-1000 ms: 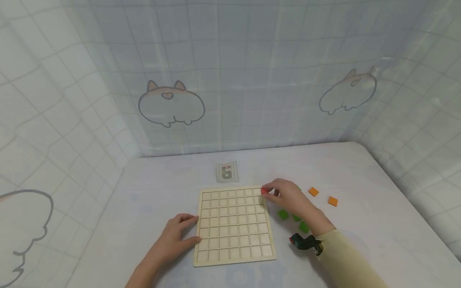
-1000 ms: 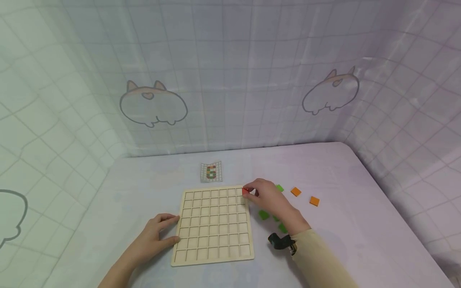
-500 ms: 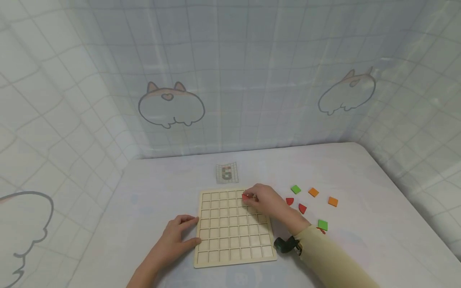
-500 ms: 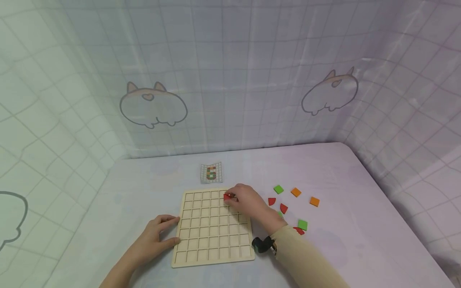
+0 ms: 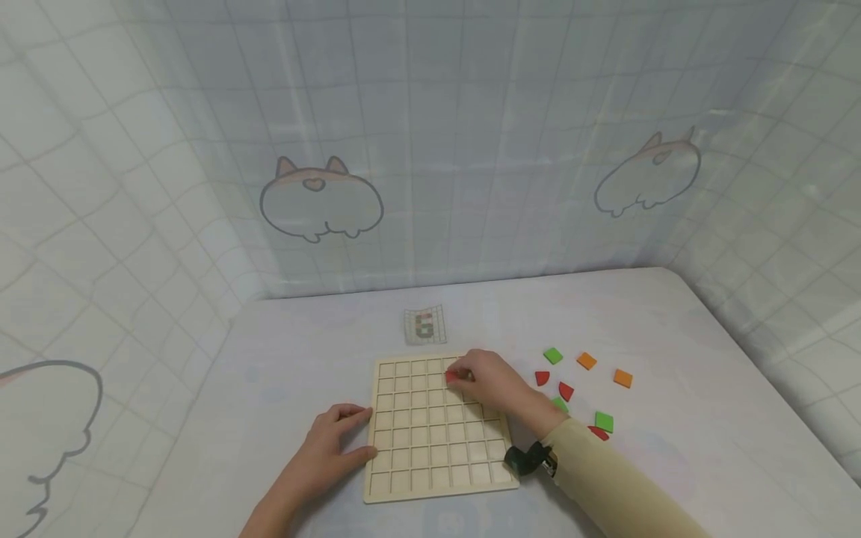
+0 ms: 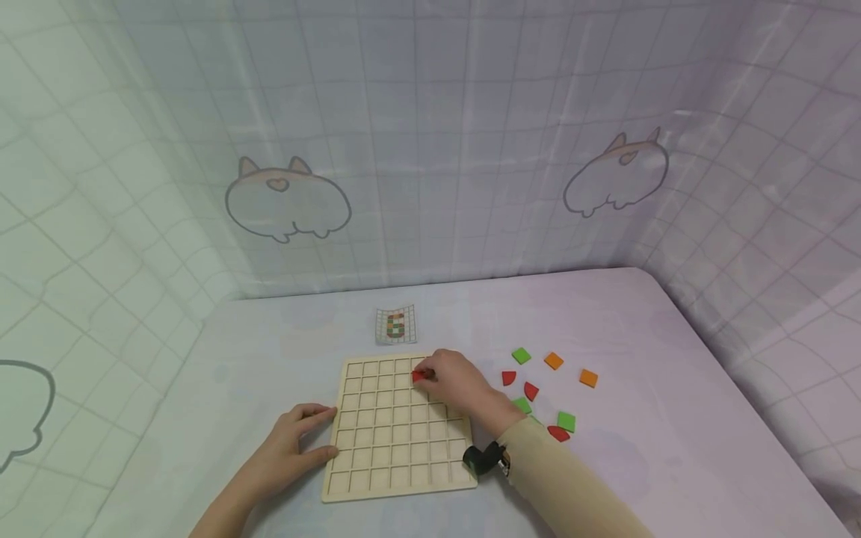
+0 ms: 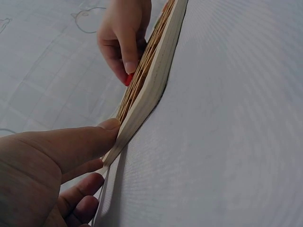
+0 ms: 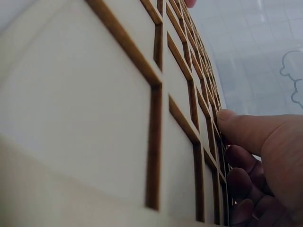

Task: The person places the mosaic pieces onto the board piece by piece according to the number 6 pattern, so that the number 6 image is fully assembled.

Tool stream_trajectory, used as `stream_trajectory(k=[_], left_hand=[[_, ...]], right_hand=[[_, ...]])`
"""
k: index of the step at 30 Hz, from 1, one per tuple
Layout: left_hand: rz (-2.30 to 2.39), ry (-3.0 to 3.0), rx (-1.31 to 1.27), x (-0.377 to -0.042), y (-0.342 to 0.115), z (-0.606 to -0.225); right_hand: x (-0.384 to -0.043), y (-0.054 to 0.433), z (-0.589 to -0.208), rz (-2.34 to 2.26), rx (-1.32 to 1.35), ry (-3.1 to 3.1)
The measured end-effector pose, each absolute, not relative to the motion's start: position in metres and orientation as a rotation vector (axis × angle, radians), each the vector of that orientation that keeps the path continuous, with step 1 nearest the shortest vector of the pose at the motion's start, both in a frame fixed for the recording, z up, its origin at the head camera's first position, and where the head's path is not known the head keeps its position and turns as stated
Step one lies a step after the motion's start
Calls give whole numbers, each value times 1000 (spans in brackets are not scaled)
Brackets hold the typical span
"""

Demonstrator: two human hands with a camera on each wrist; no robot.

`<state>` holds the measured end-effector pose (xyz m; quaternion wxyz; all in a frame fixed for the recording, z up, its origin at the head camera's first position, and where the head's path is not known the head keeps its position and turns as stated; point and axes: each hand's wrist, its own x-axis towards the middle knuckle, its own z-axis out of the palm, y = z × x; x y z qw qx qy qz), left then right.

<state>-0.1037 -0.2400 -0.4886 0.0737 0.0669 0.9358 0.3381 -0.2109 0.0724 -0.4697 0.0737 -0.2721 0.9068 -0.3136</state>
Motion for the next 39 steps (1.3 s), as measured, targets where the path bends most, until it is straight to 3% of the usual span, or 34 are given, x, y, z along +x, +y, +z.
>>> stream_trajectory(k=[39], left_hand=[[1015,2841,211,-103,-238,-488]], right_hand=[[-209,72,-473,-938,-775,2762]])
